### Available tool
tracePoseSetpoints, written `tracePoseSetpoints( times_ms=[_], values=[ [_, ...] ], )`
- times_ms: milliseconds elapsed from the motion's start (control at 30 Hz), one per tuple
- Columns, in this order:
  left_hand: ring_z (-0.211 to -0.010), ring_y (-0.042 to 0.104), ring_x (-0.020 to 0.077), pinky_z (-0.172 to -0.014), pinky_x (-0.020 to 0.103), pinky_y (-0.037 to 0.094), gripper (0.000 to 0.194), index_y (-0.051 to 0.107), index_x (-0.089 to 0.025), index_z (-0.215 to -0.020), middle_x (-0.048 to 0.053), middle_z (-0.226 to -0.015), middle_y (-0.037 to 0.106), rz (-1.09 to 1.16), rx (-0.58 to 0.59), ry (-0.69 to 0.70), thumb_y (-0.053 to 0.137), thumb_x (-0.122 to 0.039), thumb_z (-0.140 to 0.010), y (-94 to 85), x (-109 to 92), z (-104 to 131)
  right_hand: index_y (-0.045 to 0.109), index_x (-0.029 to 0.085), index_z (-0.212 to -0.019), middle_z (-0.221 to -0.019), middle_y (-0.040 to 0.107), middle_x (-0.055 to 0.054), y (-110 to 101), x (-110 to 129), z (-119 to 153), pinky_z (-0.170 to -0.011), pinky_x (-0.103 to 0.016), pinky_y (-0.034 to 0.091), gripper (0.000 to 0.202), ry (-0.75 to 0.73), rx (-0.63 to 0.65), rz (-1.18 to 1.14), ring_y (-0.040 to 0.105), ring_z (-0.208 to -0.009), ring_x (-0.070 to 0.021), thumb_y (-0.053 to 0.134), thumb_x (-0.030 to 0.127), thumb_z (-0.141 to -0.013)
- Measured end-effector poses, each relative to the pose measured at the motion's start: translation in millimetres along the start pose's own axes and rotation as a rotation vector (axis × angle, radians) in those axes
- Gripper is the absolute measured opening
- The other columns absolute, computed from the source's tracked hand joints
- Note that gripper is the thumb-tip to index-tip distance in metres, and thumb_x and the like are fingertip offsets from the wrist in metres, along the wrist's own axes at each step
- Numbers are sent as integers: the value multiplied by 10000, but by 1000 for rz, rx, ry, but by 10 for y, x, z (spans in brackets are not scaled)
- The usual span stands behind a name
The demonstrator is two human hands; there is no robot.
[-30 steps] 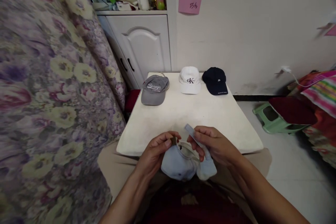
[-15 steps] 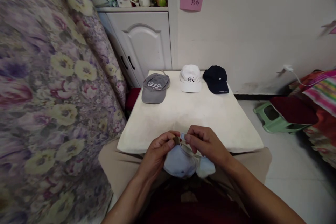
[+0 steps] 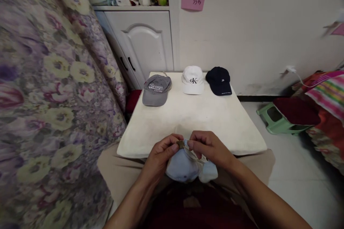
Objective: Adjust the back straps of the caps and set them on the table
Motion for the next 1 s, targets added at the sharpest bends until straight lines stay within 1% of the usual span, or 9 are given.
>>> tracePoseSetpoints(
  times_ms=[100, 267, 500, 600, 733, 900, 1000],
  values=[
    [-831, 524, 147, -708, 221, 391, 164, 691, -141, -735, 48, -1012, 588, -15, 10, -14, 761, -277, -794, 10, 7, 0, 602, 168, -720, -551, 545, 48, -38, -30, -2, -515, -218, 325, 224, -12, 21, -23, 408, -498, -78, 596, 299, -903],
    [-846, 531, 152, -723, 232, 394, 148, 695, -150, -750, 49, -1020, 589, -16, 34, -13, 739, -276, -815, 17, 30, -15, 634, 160, -775, -569, 552, 36, -39, -47, 7, -532, -231, 332, 210, -56, -44, -42, 442, -536, -94, 592, 321, -904],
    [-847, 523, 140, -722, 222, 391, 143, 696, -153, -756, 35, -1027, 575, -19, 30, -2, 743, -273, -817, 29, 29, -27, 611, 162, -731, -547, 534, 44, -29, -22, 11, -484, -219, 316, 212, 8, -51, 6, 437, -494, -85, 605, 311, -880],
    [-853, 525, 144, -725, 222, 392, 147, 695, -154, -756, 36, -1024, 578, -25, 29, -4, 748, -278, -814, 21, 39, -37, 608, 161, -724, -550, 530, 47, -39, -6, 9, -485, -212, 323, 206, 12, -47, 6, 439, -496, -80, 610, 298, -877],
    [-869, 529, 157, -729, 226, 392, 155, 696, -154, -744, 42, -1007, 587, -31, 18, -1, 763, -282, -799, 18, 52, -49, 607, 158, -730, -562, 525, 50, -70, 20, 16, -484, -203, 325, 187, 19, -12, -5, 431, -499, -73, 611, 280, -870],
    [-874, 529, 165, -743, 238, 392, 146, 689, -159, -748, 45, -1004, 597, -67, 37, 1, 747, -276, -814, 19, 50, -49, 630, 158, -755, -556, 526, 54, -123, 34, 10, -477, -191, 321, 170, 73, 71, 37, 399, -482, -64, 607, 275, -876],
    [-894, 532, 172, -755, 244, 390, 133, 687, -167, -776, 45, -1016, 599, -113, 51, 16, 722, -278, -838, 5, 47, -50, 629, 164, -771, -581, 557, 47, -123, 25, 4, -485, -188, 327, 158, 64, 62, 78, 406, -487, -62, 590, 262, -889]
  ],
)
Point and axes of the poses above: each hand's wrist, its own z-axis away from the middle knuckle, its own y-axis out of the palm, x = y × z, the point moved 1 cm from there along -z, towards the middle knuckle
